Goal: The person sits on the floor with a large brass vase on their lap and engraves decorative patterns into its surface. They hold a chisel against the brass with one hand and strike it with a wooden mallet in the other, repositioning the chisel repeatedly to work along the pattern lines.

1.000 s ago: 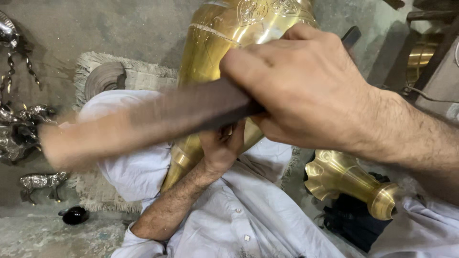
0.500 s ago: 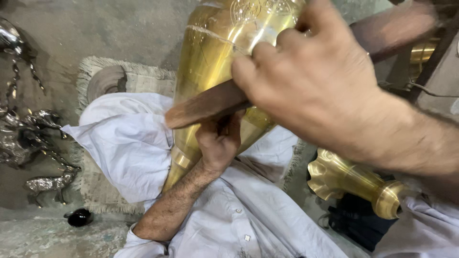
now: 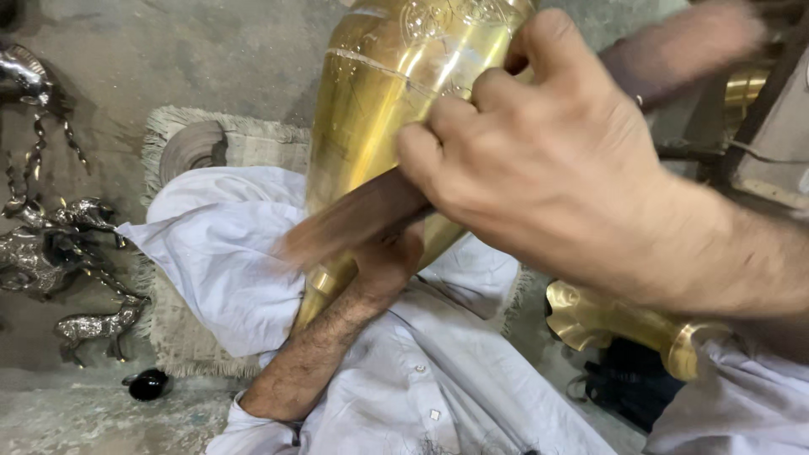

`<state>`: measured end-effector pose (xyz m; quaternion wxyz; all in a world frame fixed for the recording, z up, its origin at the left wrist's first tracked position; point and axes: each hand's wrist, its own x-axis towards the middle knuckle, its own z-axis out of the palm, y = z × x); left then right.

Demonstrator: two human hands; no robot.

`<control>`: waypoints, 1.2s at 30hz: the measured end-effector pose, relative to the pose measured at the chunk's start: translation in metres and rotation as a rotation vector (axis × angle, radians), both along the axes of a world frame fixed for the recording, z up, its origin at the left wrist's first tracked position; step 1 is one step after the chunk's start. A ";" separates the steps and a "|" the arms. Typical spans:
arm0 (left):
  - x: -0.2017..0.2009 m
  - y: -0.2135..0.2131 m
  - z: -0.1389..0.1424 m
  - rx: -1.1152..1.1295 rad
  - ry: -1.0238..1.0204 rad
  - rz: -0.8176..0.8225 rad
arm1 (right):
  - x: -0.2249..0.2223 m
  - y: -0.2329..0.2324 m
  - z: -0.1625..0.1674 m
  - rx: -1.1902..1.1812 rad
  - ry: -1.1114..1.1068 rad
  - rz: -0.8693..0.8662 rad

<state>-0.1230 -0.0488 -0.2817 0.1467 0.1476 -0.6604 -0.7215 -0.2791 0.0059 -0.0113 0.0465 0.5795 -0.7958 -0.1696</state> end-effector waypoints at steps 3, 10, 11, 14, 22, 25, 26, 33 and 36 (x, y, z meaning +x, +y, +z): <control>-0.010 0.002 0.002 0.167 0.002 -0.038 | -0.004 0.014 -0.012 0.131 0.040 -0.027; -0.036 -0.028 0.004 0.241 0.062 0.083 | -0.010 0.116 -0.056 -0.317 -0.282 -0.291; -0.043 -0.041 0.006 0.357 0.056 0.080 | -0.011 0.132 -0.069 -0.420 -0.333 -0.382; 0.035 -0.034 0.084 0.467 0.004 -0.035 | 0.106 0.206 -0.061 -0.956 -0.567 -0.485; 0.003 -0.052 0.079 0.284 -0.004 -0.244 | 0.230 0.207 -0.246 -1.815 -0.908 -1.296; 0.004 -0.042 0.067 0.263 0.003 -0.218 | 0.236 0.212 -0.259 -1.732 -1.173 -1.522; 0.005 -0.040 0.066 0.261 0.008 -0.212 | 0.235 0.215 -0.258 -1.687 -1.268 -1.597; 0.019 -0.046 0.062 0.218 -0.031 -0.117 | 0.211 0.227 -0.256 -1.708 -1.490 -1.635; 0.031 -0.049 0.056 0.194 -0.052 -0.116 | 0.210 0.231 -0.259 -1.739 -1.519 -1.603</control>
